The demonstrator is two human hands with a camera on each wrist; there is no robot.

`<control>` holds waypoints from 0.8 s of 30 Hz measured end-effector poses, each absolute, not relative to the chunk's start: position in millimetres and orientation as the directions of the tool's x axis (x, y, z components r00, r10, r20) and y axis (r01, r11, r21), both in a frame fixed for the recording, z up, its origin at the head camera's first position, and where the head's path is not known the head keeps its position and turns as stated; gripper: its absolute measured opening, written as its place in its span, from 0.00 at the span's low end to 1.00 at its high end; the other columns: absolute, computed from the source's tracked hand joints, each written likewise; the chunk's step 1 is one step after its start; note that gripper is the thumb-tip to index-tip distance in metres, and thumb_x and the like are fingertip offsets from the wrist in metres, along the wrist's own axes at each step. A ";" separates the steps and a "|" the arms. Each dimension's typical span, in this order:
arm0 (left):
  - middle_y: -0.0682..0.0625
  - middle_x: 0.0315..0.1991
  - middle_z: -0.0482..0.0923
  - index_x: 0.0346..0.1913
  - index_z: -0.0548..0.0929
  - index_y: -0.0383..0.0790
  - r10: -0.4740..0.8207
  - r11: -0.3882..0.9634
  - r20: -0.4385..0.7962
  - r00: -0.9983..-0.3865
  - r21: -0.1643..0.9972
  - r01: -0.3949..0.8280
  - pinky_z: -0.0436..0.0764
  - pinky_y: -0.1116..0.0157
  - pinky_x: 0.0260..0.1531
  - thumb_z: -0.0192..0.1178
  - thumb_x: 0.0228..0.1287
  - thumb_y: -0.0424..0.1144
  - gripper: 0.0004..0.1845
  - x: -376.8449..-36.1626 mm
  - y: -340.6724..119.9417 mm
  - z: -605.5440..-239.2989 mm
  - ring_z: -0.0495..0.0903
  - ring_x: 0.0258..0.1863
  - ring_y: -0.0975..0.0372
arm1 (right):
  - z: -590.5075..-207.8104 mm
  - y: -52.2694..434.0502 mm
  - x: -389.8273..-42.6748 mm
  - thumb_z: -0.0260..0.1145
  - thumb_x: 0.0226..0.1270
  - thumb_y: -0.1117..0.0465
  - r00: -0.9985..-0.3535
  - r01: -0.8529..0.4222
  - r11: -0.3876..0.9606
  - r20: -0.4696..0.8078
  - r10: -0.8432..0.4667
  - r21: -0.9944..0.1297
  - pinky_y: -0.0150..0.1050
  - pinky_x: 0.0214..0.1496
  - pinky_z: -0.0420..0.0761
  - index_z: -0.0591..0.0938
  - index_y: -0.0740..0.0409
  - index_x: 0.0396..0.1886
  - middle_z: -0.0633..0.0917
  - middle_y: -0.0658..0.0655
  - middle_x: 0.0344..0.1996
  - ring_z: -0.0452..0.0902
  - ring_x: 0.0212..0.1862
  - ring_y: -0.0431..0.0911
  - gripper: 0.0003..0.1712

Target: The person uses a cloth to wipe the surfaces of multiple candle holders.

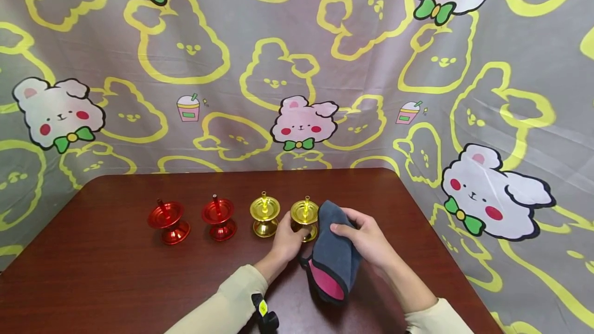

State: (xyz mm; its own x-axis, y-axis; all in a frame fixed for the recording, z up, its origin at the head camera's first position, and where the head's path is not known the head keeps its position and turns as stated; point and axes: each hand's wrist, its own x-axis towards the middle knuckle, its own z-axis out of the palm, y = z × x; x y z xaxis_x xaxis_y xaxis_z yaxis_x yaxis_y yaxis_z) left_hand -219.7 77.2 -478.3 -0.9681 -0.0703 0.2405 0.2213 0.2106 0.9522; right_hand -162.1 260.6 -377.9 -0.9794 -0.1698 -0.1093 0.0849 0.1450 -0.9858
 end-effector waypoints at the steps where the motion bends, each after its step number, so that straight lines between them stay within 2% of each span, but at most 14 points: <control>1: 0.42 0.48 0.83 0.53 0.78 0.32 -0.070 0.210 0.242 -0.968 0.952 0.223 0.76 0.52 0.56 0.70 0.54 0.27 0.22 -220.1 77.5 -477.9 0.79 0.53 0.49 | -378.1 260.5 -162.1 0.67 0.70 0.58 -0.980 0.085 0.145 -0.110 -0.167 -0.986 0.46 0.42 0.84 0.72 0.64 0.69 0.84 0.61 0.45 0.84 0.39 0.53 0.31; 13: 0.42 0.51 0.83 0.55 0.80 0.32 -0.024 0.172 0.275 -0.961 0.948 0.267 0.75 0.52 0.58 0.68 0.57 0.23 0.21 -217.0 76.1 -475.6 0.79 0.56 0.50 | -376.7 259.7 -160.8 0.67 0.70 0.58 -0.979 0.083 0.142 -0.107 -0.173 -0.986 0.47 0.42 0.84 0.72 0.64 0.69 0.84 0.61 0.46 0.84 0.39 0.53 0.31; 19: 0.44 0.49 0.84 0.54 0.81 0.34 0.045 0.076 0.303 -0.952 0.949 0.306 0.77 0.50 0.56 0.68 0.57 0.24 0.20 -208.5 71.6 -471.1 0.80 0.53 0.53 | -371.9 260.2 -160.5 0.67 0.70 0.59 -0.984 0.048 0.152 -0.073 -0.161 -0.987 0.47 0.41 0.85 0.72 0.64 0.69 0.84 0.62 0.45 0.84 0.39 0.54 0.31; 24: 0.46 0.48 0.84 0.54 0.82 0.36 0.101 0.054 0.341 -0.935 0.936 0.347 0.77 0.53 0.54 0.68 0.58 0.26 0.20 -198.1 66.6 -463.3 0.80 0.51 0.54 | -367.8 260.4 -161.4 0.68 0.70 0.59 -0.989 0.011 0.182 -0.037 -0.145 -0.983 0.46 0.39 0.84 0.73 0.63 0.68 0.84 0.61 0.44 0.84 0.38 0.53 0.30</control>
